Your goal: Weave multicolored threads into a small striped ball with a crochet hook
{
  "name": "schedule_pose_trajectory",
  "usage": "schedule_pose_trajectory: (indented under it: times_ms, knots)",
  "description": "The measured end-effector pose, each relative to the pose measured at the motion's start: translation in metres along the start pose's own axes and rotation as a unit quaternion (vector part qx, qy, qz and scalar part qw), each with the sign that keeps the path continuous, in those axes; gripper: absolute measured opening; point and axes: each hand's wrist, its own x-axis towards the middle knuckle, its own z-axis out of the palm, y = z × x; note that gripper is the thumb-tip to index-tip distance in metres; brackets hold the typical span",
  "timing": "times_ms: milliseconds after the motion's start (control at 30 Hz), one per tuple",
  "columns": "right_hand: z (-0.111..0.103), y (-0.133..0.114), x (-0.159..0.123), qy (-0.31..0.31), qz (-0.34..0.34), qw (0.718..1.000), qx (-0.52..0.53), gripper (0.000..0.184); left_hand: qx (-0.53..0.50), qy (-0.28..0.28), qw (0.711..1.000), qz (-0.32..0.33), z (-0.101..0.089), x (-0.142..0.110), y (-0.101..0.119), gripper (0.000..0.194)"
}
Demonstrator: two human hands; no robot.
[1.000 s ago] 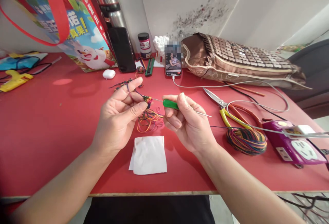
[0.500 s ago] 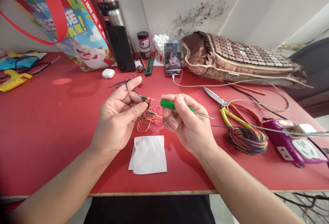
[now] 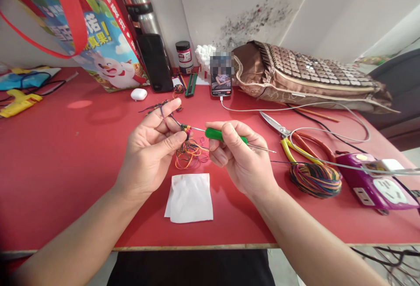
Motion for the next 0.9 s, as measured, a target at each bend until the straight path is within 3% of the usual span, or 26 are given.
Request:
schedule_pose_trajectory:
  times_ms: [500,900]
  knots:
    - [-0.002,-0.005,-0.002,-0.002,-0.046,0.998,-0.032,0.026,0.023,0.004,0.999,0.03,-0.003,0.0,0.003,0.05]
    - [-0.018,-0.009,-0.004,-0.04,-0.076,0.993,-0.081,0.016,0.031,-0.048,0.994,0.094,-0.008,0.001,-0.002,0.044]
